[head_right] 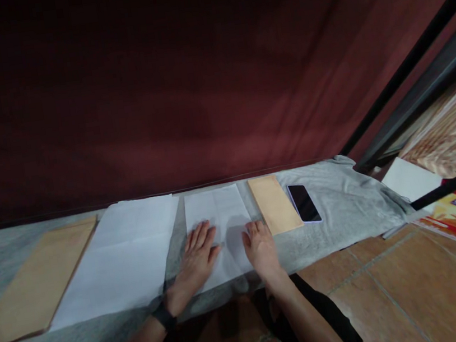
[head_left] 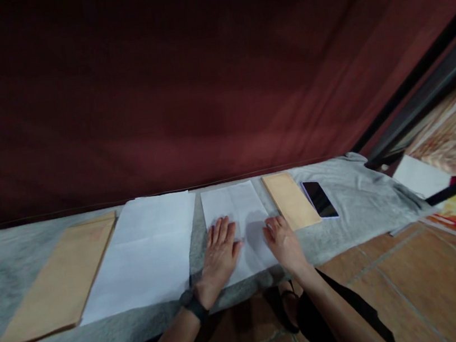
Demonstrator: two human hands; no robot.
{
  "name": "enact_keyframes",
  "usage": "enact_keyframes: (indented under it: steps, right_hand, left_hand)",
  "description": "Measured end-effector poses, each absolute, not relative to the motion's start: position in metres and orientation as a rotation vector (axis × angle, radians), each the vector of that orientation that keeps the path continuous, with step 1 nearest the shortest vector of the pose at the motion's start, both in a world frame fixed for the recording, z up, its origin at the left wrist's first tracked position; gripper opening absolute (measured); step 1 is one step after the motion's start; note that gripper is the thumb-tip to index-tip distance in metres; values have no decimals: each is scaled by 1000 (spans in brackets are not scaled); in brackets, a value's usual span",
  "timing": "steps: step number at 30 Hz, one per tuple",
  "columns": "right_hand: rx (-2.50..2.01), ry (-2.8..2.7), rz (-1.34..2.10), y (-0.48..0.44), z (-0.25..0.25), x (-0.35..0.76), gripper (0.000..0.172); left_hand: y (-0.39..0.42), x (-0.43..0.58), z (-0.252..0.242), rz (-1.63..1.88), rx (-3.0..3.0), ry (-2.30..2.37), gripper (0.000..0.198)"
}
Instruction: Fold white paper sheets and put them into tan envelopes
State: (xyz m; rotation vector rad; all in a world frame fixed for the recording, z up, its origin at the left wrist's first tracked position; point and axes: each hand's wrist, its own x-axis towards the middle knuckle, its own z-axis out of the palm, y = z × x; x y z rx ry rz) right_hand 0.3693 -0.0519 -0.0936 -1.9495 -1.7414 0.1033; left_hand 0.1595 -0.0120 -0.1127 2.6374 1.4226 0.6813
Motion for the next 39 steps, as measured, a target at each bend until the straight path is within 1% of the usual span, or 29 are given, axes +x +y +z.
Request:
enact_keyframes:
  steps: [3,6,8,12,17,24,31,36,39]
  right_hand:
    - [-1698,-1839,162,-47,-99,342,39]
    - [-1640,-1981,200,-47,-109,322,48]
    - [-1656,-2066,196,-49,-114,317,50]
    - [-1757,-2132,128,-47,-118,325,49]
    - [-1919,-2098,69,-19,-110,333,49]
    - [-1922,-2115,65,19,-109,309,48]
    - [-2201,-1703,-64,27,-112,329,56]
    - [-2279,-1686,4,23,-106,346,50]
    - [-2267,-1694,46,21,-102,348,46]
  left_hand:
    - [-14,165,-110,584,2705,1353,48]
    - [-13,164,-111,537,2721,1314,51]
    - [-12,161,-112,546,2718,1294,52]
    - [-6,152,-114,650,2647,1315,53]
    - [5,145,-115,709,2544,1446,53]
    - [13,148,-121,749,2448,1539,53]
    - [22,141,-128,1020,1978,1603,49]
    - [23,134,-124,1093,1675,1560,43]
    - [26,134,-121,1143,1613,1541,45]
